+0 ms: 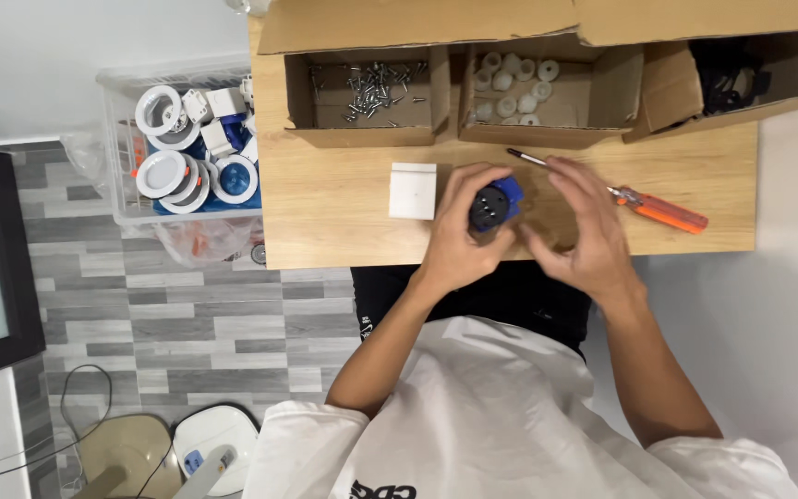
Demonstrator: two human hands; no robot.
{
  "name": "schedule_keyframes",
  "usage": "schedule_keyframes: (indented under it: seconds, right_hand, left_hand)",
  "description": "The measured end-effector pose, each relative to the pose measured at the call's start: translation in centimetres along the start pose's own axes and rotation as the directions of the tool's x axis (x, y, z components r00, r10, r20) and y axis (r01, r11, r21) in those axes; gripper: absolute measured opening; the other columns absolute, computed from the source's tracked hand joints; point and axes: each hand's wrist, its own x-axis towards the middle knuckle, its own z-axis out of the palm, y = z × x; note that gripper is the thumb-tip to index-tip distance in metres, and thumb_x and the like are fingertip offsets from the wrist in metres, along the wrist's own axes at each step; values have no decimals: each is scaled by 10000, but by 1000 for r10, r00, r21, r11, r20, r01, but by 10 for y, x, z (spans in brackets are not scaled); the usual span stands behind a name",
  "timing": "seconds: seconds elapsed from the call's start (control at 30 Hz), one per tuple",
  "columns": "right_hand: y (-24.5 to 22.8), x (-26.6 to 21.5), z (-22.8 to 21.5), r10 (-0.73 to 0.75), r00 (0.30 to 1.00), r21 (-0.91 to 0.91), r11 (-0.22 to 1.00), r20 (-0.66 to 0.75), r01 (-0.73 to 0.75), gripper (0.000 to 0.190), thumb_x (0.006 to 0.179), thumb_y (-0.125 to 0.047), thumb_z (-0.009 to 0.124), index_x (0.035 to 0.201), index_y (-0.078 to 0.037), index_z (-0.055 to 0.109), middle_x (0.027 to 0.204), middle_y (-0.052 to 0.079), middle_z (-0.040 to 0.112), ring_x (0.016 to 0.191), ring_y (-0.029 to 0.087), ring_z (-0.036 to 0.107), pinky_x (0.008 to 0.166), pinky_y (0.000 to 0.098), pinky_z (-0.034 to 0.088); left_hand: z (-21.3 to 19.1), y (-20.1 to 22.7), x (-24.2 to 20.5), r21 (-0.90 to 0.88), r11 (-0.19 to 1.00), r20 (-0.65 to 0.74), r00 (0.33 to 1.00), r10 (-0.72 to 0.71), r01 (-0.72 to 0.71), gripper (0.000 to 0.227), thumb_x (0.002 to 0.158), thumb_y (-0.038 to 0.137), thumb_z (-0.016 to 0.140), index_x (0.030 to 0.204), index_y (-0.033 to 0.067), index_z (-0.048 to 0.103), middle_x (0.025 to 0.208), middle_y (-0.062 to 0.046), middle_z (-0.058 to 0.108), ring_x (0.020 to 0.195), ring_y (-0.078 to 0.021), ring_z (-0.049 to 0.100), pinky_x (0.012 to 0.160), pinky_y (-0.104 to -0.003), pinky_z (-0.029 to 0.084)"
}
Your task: The person assembles a small white and blue electrical component on a wooden table. They use an orange screwdriver to tighten screws into the component, then remove a blue cover to reveal internal parts. The person repeats the process with another similar component.
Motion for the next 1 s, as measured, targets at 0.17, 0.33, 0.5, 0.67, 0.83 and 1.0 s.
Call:
schedule_keyframes:
  seconds: [0.17,0.33,0.5,0.67,0.83,1.0]
  right_hand:
    - [26,-4,-28,81,996,-343,937,25,-67,414,967,-70,917,1337,26,757,1232,174,712,1135,403,709,1006,496,546]
    - [44,-12,-20,157,986,-498,860,63,-106,319,992,-232,965,1252,-85,853,1063,51,701,968,269,703,898,384,556]
    - [47,-12,-15,145,986,-535,841,77,-82,69,1093,-149,882,1151,-114,896,1007,46,690,910,264,684,825,376,531]
    - [47,-24,-13,145,988,-563,822,60,-87,41,1106,-133,848,1104,-142,888,1001,50,700,872,256,685,808,367,566]
    - [26,-39,-30,177,983,-504,853,43,-132,159,1096,12,812,1148,-112,897,989,88,696,800,277,720,740,364,615]
    - [1,-40,-40,252,968,-209,946,-2,-247,182,1076,24,781,1211,-40,886,952,115,760,732,295,741,634,377,587]
  left_hand:
    - [5,12,9,-4,1000,7,1000,-22,23,638,816,126,882,1417,121,667,1283,-92,657,1243,-313,695,1132,-458,542]
    - [8,-2,7,-90,983,19,987,-161,162,617,824,269,959,1324,111,634,1179,-74,687,1123,-260,720,1045,-423,561]
    - [2,10,21,-87,996,-36,999,-41,38,509,855,253,943,1166,66,586,1213,-137,679,1134,-336,717,1032,-428,563]
    - [-1,11,25,-79,996,12,999,-38,39,471,882,216,931,1229,64,650,1263,-126,667,1202,-343,715,1067,-449,564]
    - [-1,11,23,-82,997,17,1000,-5,6,438,926,100,870,1303,32,658,1265,-138,681,1188,-347,723,1042,-436,572]
    - [3,10,13,-68,998,45,999,-10,13,430,893,67,852,1296,74,701,1243,-99,690,1155,-291,728,1020,-418,585]
